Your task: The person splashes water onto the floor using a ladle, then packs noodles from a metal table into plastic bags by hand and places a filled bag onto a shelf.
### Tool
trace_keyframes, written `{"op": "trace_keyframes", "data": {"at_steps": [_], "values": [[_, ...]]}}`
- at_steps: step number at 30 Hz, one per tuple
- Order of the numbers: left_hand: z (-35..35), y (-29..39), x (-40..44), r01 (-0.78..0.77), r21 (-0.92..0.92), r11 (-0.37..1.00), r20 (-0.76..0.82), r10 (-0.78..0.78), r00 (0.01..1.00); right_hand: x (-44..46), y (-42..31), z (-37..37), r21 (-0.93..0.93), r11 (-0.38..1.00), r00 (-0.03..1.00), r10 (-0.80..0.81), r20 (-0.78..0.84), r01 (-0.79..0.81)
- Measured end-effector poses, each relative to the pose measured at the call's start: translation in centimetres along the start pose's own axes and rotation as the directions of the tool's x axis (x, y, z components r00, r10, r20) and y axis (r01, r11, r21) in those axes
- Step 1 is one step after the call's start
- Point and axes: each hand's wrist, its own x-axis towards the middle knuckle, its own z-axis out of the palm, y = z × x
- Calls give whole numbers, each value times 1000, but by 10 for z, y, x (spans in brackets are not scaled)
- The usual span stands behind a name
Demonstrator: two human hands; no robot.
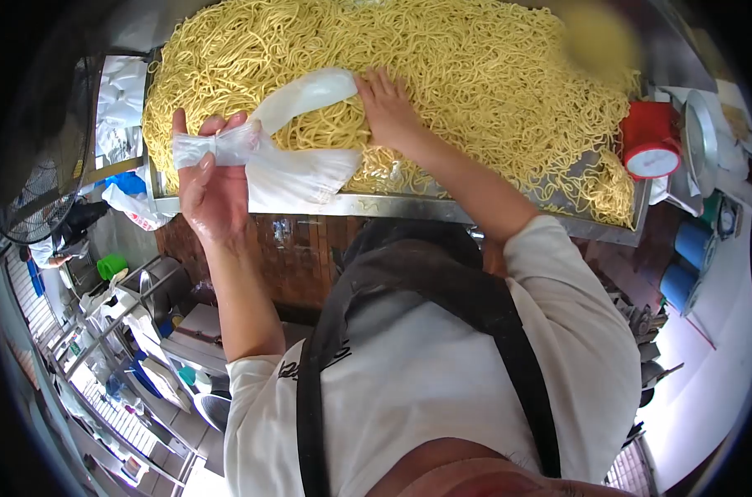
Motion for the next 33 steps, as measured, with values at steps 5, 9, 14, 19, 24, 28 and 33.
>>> {"op": "trace_keyframes", "data": {"at_steps": [5, 9, 14, 19, 24, 28, 33], "values": [[-8, -47, -7, -114, 794, 598, 121, 29, 992, 20, 5, -26, 458, 877, 979, -192, 63, 142], [21, -120, -8, -315, 926, 206, 319, 16, 948, 13, -29, -88, 626, 773, 901, -339, 270, 103], [18, -121, -3, -96, 994, -45, 87, -171, 981, -3, -31, -88, 647, 720, 948, -318, -16, 252], [-23, -108, 9, -146, 949, -278, 72, -259, 963, 2, -19, -94, 421, 906, 998, 12, 64, -38], [-77, -100, 2, -80, 985, -156, 54, -160, 986, 6, 52, -42, 413, 909, 938, 181, -295, -45], [-106, -107, -5, -90, 991, -103, 82, -71, 994, 14, 81, -50, 447, 876, 938, 292, -186, -184], [-100, -107, -4, -192, 977, -96, 194, 6, 981, 26, 133, -50, 390, 901, 870, 339, -359, -190]]}}
